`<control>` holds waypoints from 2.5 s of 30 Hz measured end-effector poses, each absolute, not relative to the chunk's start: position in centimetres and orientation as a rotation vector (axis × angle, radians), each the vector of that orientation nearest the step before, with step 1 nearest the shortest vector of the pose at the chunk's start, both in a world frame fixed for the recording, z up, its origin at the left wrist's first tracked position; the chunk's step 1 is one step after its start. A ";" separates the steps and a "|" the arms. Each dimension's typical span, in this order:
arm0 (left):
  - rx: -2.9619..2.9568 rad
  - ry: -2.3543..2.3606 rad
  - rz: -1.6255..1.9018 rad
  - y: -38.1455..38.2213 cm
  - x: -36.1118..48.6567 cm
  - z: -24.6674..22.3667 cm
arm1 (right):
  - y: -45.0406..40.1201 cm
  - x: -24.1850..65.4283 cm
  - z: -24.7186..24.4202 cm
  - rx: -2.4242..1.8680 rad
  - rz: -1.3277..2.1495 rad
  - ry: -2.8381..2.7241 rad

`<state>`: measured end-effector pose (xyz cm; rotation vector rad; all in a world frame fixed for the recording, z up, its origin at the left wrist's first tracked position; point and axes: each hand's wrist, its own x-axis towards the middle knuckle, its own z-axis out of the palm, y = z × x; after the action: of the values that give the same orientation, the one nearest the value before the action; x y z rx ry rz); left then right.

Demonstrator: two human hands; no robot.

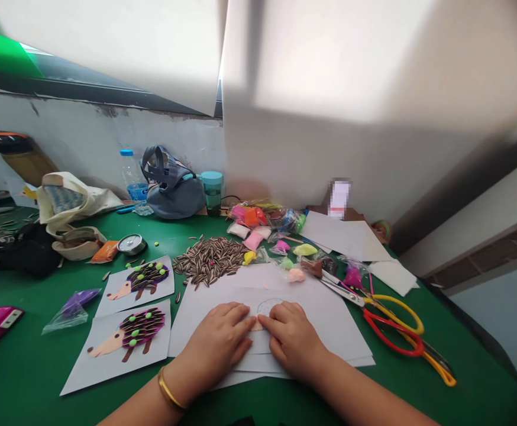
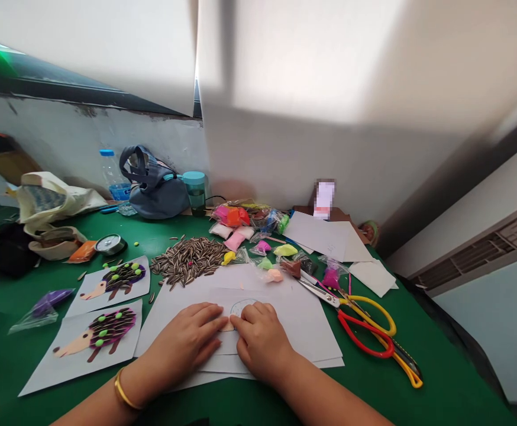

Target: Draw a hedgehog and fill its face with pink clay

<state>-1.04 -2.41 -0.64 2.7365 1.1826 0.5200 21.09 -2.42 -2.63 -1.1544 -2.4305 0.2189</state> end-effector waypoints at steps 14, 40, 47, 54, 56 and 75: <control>2.691 1.224 0.471 -2.3 -0.8 -0.4 | -2.2 21.0 -2.3 -1.202 0.330 -2.339; 2.660 1.234 0.348 -2.4 -0.8 0.0 | -2.6 21.4 -2.3 -1.050 0.267 -2.436; 2.603 1.221 0.377 -2.2 -1.0 0.3 | -2.7 21.3 -2.2 -1.016 0.278 -2.478; 2.530 1.161 0.415 -1.7 -1.8 0.5 | -2.7 21.2 -2.0 -0.978 0.243 -2.563; 2.526 1.159 0.424 -1.6 -1.8 0.4 | -2.8 21.1 -1.9 -0.982 0.234 -2.591; 2.526 1.165 0.433 -1.7 -1.7 0.3 | -2.7 20.7 -1.7 -1.031 0.307 -2.605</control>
<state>-1.72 -1.71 0.33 2.5259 1.1652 0.4330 20.73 -2.66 -1.68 -1.0309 -2.6049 0.3069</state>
